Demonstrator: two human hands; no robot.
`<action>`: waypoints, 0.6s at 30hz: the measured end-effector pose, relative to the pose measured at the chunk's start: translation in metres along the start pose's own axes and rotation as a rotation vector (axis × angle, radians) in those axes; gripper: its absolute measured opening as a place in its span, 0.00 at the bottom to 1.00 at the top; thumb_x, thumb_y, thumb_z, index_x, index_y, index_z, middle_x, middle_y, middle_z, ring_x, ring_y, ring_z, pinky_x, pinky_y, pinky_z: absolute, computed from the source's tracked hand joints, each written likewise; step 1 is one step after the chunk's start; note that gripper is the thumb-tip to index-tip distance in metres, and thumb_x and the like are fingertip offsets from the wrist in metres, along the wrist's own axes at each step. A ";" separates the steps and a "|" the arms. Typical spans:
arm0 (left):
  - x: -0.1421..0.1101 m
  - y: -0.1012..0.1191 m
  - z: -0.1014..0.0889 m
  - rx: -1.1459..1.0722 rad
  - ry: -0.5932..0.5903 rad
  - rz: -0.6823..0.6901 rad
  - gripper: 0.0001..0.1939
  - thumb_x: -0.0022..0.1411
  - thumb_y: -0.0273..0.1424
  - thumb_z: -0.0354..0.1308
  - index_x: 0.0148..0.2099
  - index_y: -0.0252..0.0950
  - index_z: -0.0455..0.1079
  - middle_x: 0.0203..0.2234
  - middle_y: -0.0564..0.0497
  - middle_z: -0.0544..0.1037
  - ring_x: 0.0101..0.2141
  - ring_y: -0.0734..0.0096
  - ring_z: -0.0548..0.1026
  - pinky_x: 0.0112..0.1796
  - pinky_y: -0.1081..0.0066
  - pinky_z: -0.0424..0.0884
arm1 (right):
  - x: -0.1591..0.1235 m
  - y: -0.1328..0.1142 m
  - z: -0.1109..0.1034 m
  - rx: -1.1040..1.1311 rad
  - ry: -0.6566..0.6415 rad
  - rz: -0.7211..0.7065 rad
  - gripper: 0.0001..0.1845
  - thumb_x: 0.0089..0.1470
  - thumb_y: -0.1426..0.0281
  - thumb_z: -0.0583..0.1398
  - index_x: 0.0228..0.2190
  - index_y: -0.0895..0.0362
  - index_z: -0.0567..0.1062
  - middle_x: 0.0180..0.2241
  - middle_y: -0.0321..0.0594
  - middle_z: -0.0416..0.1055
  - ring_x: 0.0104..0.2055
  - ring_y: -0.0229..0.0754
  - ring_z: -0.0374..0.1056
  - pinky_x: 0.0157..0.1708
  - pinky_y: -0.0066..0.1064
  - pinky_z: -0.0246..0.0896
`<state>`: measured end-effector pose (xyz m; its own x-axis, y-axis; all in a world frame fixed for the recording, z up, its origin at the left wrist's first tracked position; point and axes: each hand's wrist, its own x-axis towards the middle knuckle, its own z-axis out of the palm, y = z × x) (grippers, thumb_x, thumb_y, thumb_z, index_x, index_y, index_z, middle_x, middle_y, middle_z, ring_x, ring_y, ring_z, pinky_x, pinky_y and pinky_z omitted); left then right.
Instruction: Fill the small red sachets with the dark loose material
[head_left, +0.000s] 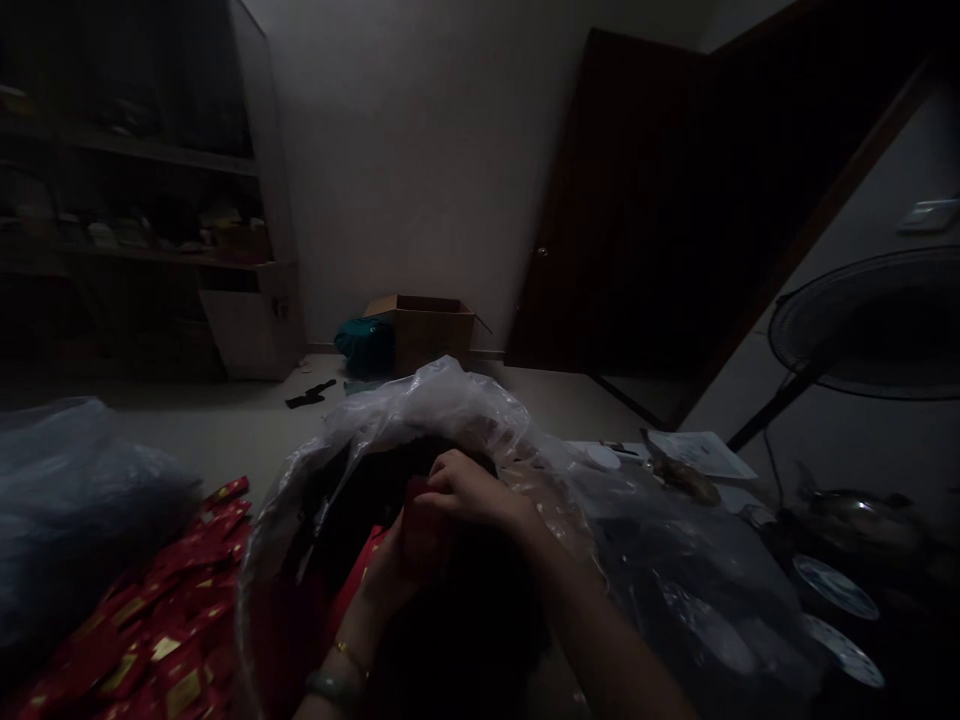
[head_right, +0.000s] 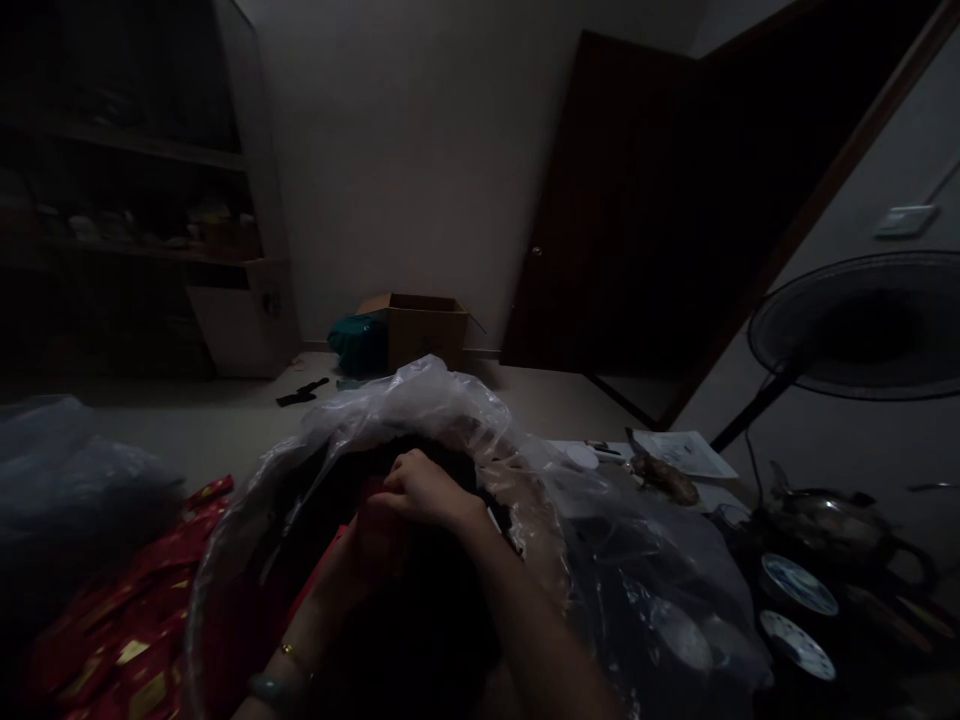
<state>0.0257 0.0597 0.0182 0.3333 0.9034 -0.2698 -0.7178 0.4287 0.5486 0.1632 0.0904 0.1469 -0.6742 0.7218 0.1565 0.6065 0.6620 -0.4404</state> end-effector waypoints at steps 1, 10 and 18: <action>0.000 0.001 -0.001 -0.002 0.007 0.005 0.20 0.59 0.42 0.56 0.49 0.34 0.70 0.36 0.44 0.79 0.37 0.59 0.78 0.36 0.65 0.75 | 0.001 -0.002 -0.002 0.001 0.016 -0.009 0.11 0.53 0.66 0.61 0.24 0.57 0.79 0.31 0.40 0.69 0.37 0.41 0.64 0.36 0.29 0.57; -0.009 0.003 0.008 0.046 -0.036 -0.081 0.22 0.59 0.46 0.53 0.40 0.30 0.72 0.27 0.44 0.79 0.24 0.63 0.76 0.22 0.69 0.70 | 0.010 0.011 0.007 0.169 -0.131 0.153 0.15 0.51 0.62 0.59 0.22 0.60 0.76 0.22 0.34 0.69 0.24 0.34 0.61 0.22 0.23 0.52; -0.016 0.002 0.016 0.378 -0.123 0.090 0.19 0.51 0.43 0.62 0.38 0.32 0.72 0.29 0.46 0.80 0.22 0.67 0.75 0.23 0.71 0.70 | 0.004 0.042 0.032 0.382 0.189 0.359 0.18 0.44 0.59 0.63 0.17 0.61 0.70 0.16 0.28 0.58 0.21 0.30 0.54 0.19 0.22 0.44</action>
<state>0.0283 0.0462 0.0367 0.3666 0.9222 -0.1235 -0.4799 0.3011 0.8240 0.1728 0.1144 0.1003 -0.3445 0.9356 0.0778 0.5644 0.2726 -0.7792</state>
